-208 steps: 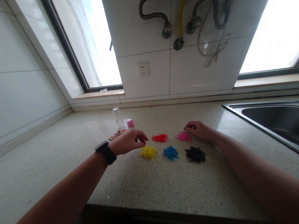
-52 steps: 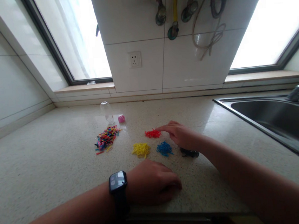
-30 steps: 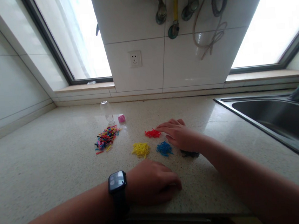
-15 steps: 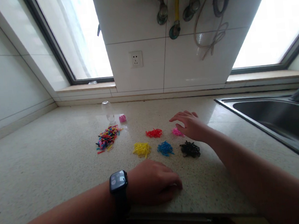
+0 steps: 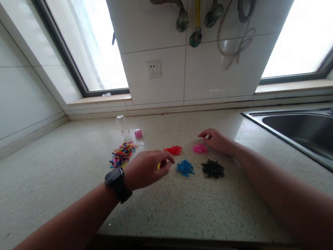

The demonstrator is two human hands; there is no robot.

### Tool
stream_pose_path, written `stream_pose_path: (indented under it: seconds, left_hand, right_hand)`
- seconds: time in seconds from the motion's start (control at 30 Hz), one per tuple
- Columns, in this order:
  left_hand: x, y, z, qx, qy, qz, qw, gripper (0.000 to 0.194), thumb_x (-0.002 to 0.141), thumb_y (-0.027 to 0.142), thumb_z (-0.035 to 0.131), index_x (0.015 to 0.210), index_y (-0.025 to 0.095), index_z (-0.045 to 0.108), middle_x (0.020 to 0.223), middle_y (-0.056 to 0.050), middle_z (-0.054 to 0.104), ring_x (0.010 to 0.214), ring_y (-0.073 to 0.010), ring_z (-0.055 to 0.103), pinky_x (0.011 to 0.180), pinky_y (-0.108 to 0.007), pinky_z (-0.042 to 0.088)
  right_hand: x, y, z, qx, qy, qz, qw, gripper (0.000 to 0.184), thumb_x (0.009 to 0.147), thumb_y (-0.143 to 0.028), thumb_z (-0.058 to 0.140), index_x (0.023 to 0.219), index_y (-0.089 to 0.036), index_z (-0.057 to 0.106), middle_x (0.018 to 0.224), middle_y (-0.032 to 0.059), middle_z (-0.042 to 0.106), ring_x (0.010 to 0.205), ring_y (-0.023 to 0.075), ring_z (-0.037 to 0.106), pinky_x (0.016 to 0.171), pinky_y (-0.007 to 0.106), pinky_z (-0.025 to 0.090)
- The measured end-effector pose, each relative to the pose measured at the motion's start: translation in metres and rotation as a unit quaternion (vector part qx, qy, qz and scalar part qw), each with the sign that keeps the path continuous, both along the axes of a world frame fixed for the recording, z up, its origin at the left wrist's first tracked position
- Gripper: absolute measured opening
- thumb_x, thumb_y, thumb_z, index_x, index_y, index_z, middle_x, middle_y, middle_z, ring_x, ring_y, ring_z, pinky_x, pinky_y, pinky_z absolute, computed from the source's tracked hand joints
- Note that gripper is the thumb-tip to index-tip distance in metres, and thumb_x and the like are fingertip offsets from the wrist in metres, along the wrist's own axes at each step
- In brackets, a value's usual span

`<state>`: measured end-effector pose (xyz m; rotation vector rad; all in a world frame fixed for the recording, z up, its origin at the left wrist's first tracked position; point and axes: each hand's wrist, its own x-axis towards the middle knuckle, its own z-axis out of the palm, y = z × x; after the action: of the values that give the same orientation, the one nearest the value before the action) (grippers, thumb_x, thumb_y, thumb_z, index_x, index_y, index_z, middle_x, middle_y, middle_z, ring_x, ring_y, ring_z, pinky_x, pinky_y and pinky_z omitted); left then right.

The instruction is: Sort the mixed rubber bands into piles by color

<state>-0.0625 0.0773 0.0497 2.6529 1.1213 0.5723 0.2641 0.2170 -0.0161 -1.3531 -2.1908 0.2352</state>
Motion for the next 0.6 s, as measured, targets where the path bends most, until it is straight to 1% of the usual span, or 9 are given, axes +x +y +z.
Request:
stream_pose_path:
  seconds: [0.07, 0.13, 0.2, 0.23, 0.3, 0.37, 0.47, 0.6]
  left_hand:
    - [-0.021, 0.018, 0.003, 0.008, 0.006, 0.105, 0.994, 0.020, 0.092, 0.027, 0.052, 0.101, 0.021, 0.069, 0.081, -0.001, 0.069, 0.070, -0.0134, 0.061, 0.067, -0.027, 0.042]
    - [-0.043, 0.035, 0.004, 0.010, 0.028, 0.191, 0.981, 0.020, 0.090, 0.029, 0.054, 0.100, 0.021, 0.069, 0.082, -0.002, 0.070, 0.070, -0.0138, 0.061, 0.066, -0.027, 0.041]
    - [-0.065, 0.048, 0.003, 0.023, 0.067, 0.275, 0.959, 0.023, 0.089, 0.035, 0.054, 0.101, 0.022, 0.069, 0.085, -0.002, 0.070, 0.071, -0.0151, 0.062, 0.065, -0.027, 0.041]
    - [-0.074, 0.053, 0.002, 0.022, 0.092, 0.305, 0.948, 0.024, 0.088, 0.038, 0.055, 0.101, 0.023, 0.069, 0.086, -0.002, 0.071, 0.073, -0.0161, 0.063, 0.065, -0.027, 0.042]
    - [-0.089, 0.061, -0.001, 0.019, 0.115, 0.333, 0.936, 0.027, 0.086, 0.043, 0.058, 0.099, 0.023, 0.070, 0.088, -0.003, 0.072, 0.076, -0.0185, 0.064, 0.065, -0.028, 0.042]
    - [-0.097, 0.065, -0.005, 0.014, 0.127, 0.346, 0.930, 0.030, 0.083, 0.047, 0.059, 0.098, 0.023, 0.071, 0.090, -0.005, 0.072, 0.078, -0.0206, 0.065, 0.064, -0.029, 0.042]
    - [-0.103, 0.068, -0.011, 0.008, 0.144, 0.366, 0.919, 0.034, 0.081, 0.052, 0.060, 0.096, 0.023, 0.072, 0.092, -0.007, 0.073, 0.080, -0.0230, 0.066, 0.063, -0.030, 0.042]
    - [-0.103, 0.069, -0.017, 0.001, 0.156, 0.387, 0.909, 0.040, 0.080, 0.059, 0.059, 0.096, 0.026, 0.074, 0.094, -0.007, 0.074, 0.083, -0.0253, 0.067, 0.064, -0.031, 0.043]
  right_hand:
    - [0.001, 0.001, -0.001, -0.007, 0.005, 0.001, 1.000, 0.026, 0.083, -0.016, 0.057, 0.103, -0.020, 0.073, 0.101, 0.0093, 0.072, 0.080, 0.0200, 0.064, 0.078, 0.033, 0.051]
    - [0.002, 0.003, -0.002, -0.008, 0.006, 0.005, 1.000, 0.026, 0.083, -0.016, 0.056, 0.103, -0.019, 0.073, 0.101, 0.0094, 0.072, 0.081, 0.0204, 0.064, 0.078, 0.033, 0.051]
    - [0.004, 0.005, -0.004, -0.006, 0.004, 0.011, 1.000, 0.026, 0.083, -0.017, 0.057, 0.103, -0.019, 0.073, 0.101, 0.0094, 0.072, 0.082, 0.0205, 0.064, 0.078, 0.033, 0.051]
    - [0.004, 0.006, -0.004, -0.006, 0.003, 0.014, 1.000, 0.026, 0.083, -0.017, 0.057, 0.103, -0.019, 0.073, 0.102, 0.0095, 0.072, 0.082, 0.0205, 0.064, 0.078, 0.033, 0.051]
    - [0.005, 0.007, -0.005, -0.007, 0.000, 0.017, 1.000, 0.026, 0.083, -0.017, 0.058, 0.103, -0.019, 0.073, 0.102, 0.0098, 0.071, 0.083, 0.0205, 0.064, 0.079, 0.032, 0.051]
    - [0.005, 0.007, -0.005, -0.009, -0.005, 0.018, 1.000, 0.025, 0.083, -0.018, 0.058, 0.103, -0.019, 0.073, 0.102, 0.0100, 0.071, 0.084, 0.0206, 0.064, 0.080, 0.033, 0.050]
    - [0.005, 0.006, -0.003, -0.009, -0.009, 0.017, 1.000, 0.025, 0.083, -0.017, 0.058, 0.102, -0.019, 0.073, 0.103, 0.0097, 0.071, 0.085, 0.0206, 0.063, 0.080, 0.032, 0.050]
    - [0.004, 0.003, 0.000, -0.009, -0.010, 0.019, 1.000, 0.025, 0.083, -0.017, 0.057, 0.102, -0.019, 0.073, 0.103, 0.0101, 0.071, 0.086, 0.0207, 0.063, 0.078, 0.031, 0.050]
